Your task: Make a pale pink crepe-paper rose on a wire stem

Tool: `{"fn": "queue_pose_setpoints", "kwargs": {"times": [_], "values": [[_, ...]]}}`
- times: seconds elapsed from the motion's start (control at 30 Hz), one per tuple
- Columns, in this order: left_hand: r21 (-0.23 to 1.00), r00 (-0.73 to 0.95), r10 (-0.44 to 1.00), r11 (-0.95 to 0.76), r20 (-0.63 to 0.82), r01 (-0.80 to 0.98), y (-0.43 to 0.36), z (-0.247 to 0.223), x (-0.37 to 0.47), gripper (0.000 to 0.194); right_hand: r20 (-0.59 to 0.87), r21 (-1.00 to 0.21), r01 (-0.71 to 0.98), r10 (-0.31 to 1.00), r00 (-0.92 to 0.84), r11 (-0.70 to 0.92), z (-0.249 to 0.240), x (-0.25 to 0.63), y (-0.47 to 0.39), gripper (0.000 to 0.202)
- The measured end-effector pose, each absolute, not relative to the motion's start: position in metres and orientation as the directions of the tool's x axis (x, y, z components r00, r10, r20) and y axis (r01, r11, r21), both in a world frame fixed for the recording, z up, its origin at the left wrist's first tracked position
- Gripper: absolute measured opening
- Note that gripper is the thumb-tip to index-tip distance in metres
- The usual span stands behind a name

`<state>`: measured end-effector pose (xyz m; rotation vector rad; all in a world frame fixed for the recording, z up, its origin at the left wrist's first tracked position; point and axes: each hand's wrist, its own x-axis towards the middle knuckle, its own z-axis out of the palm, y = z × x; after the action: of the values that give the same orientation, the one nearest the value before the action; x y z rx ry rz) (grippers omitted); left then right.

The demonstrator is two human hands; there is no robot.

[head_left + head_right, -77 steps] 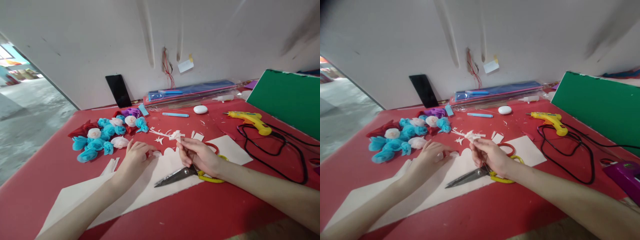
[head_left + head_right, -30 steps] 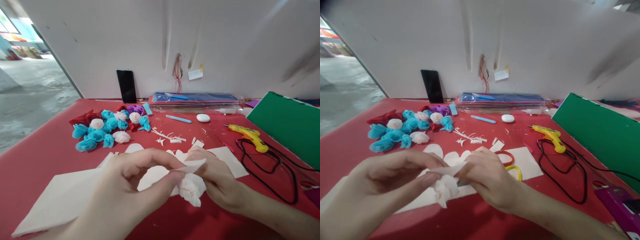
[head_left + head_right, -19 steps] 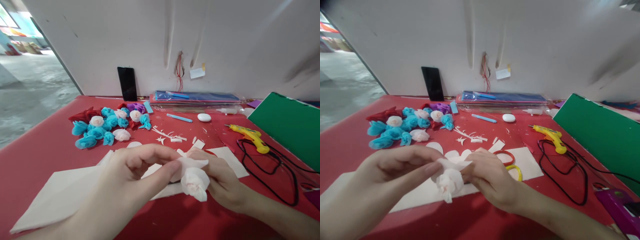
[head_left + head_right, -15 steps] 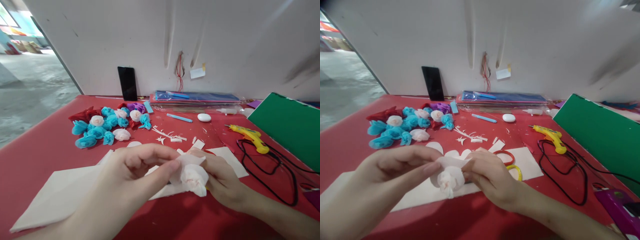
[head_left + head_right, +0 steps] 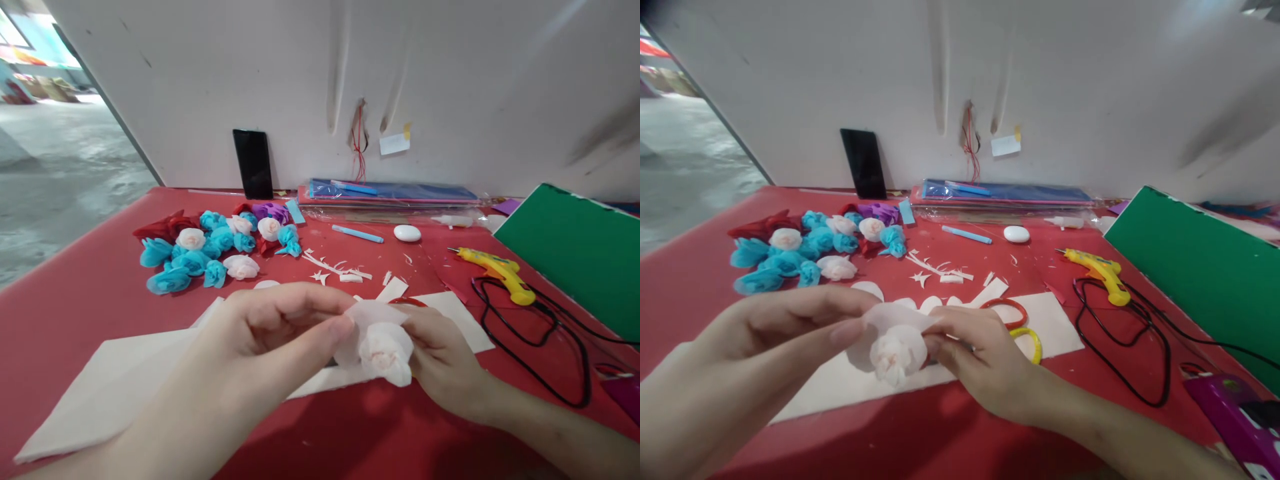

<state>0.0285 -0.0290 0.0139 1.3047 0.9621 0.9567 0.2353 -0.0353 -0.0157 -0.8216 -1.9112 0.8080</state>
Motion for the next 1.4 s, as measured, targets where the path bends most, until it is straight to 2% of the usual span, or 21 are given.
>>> {"fn": "queue_pose_setpoints", "kwargs": {"times": [0.23,0.37,0.5,0.67,0.87,0.97,1.07,1.2,1.4], "values": [[1.0,0.259,0.966,0.016,-0.009,-0.024,-0.025,0.018,0.023,0.028,0.371,-0.83,0.244,0.823,-0.431,0.502,-0.014,0.236,-0.04,0.024],[0.999,0.364,0.93,0.049,-0.043,-0.008,-0.025,0.02,0.026,0.022,0.276,-0.901,0.2,0.865,-0.42,0.385,-0.016,0.233,-0.044,0.019],[0.995,0.436,0.895,0.099,-0.094,0.012,-0.021,0.02,0.026,0.016,0.191,-0.965,0.107,0.924,-0.333,0.238,-0.021,0.231,-0.047,0.012],[0.986,0.376,0.912,0.164,-0.162,0.027,-0.017,0.017,0.026,0.02,0.125,-0.975,0.141,0.945,-0.301,0.173,-0.018,0.228,-0.048,0.022],[0.964,0.407,0.901,0.224,-0.149,-0.141,-0.014,0.019,0.029,0.005,0.06,-0.995,0.068,0.969,-0.238,0.078,-0.012,0.224,-0.051,0.02],[0.938,0.448,0.881,0.272,-0.153,-0.214,-0.013,0.022,0.029,0.008,0.084,-0.994,0.04,0.965,-0.247,0.097,-0.01,0.223,-0.053,0.019],[0.929,0.484,0.86,0.299,-0.162,-0.22,-0.009,0.021,0.029,0.014,0.065,-0.998,-0.028,0.962,-0.263,0.06,-0.007,0.222,-0.054,0.02],[0.928,0.474,0.871,0.276,-0.132,-0.249,-0.009,0.013,0.035,0.016,-0.037,-0.98,-0.176,0.957,-0.289,-0.091,-0.002,0.22,-0.055,0.028],[0.967,0.528,0.841,0.221,-0.123,-0.127,-0.021,0.001,0.044,0.012,-0.047,-0.928,-0.336,0.946,-0.321,-0.161,-0.002,0.218,-0.06,0.032]]}}
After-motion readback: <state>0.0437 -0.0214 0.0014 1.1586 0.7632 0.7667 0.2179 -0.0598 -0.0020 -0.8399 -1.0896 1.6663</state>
